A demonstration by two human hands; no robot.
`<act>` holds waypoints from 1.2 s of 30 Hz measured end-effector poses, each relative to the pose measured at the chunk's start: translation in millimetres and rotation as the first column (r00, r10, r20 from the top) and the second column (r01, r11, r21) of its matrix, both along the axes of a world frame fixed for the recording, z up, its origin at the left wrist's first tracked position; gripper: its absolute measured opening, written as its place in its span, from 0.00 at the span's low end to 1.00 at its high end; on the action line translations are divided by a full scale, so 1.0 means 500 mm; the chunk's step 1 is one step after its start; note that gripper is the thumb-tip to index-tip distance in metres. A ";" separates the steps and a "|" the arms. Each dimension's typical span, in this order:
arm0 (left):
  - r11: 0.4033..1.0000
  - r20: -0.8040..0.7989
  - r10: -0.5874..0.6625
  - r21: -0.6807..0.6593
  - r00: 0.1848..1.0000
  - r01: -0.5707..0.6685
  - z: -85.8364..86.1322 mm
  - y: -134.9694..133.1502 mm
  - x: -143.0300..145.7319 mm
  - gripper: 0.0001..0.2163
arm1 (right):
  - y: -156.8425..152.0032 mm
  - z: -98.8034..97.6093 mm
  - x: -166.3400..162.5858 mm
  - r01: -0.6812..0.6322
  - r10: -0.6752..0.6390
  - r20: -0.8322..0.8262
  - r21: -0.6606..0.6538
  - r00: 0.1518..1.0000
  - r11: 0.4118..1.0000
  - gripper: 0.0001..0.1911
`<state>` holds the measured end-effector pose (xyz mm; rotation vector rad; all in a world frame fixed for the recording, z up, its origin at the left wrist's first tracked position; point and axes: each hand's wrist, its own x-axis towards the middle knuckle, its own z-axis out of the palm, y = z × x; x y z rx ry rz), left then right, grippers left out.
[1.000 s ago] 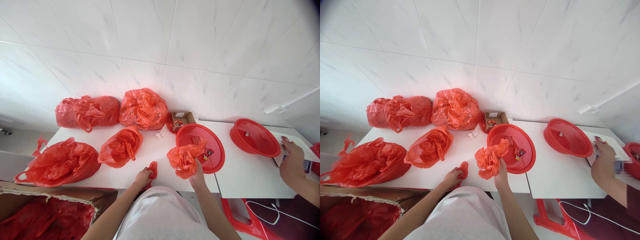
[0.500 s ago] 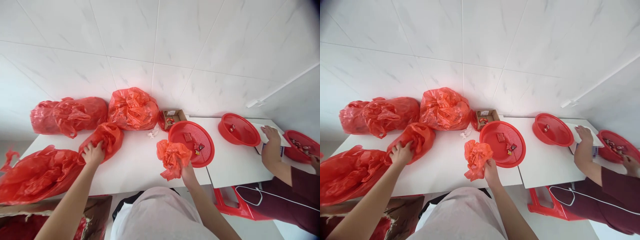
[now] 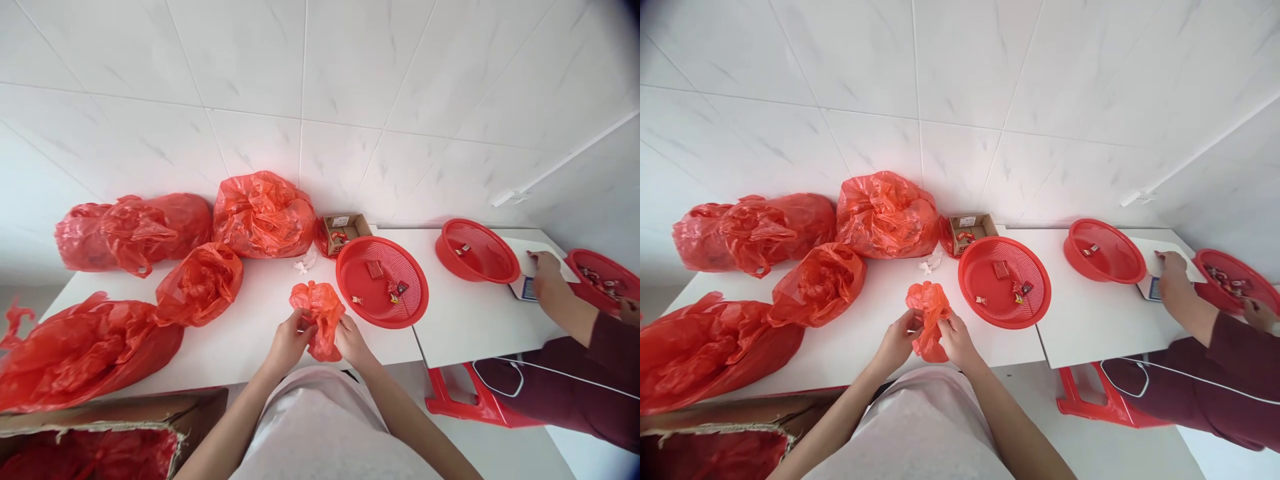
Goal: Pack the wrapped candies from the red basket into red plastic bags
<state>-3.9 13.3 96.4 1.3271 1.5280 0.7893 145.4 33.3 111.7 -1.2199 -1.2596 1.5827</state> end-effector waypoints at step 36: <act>0.950 0.210 0.302 -0.143 0.930 -0.276 -0.049 -0.016 -0.132 0.04 | 0.109 -0.006 0.057 -0.191 0.079 0.488 0.184 0.869 0.964 0.10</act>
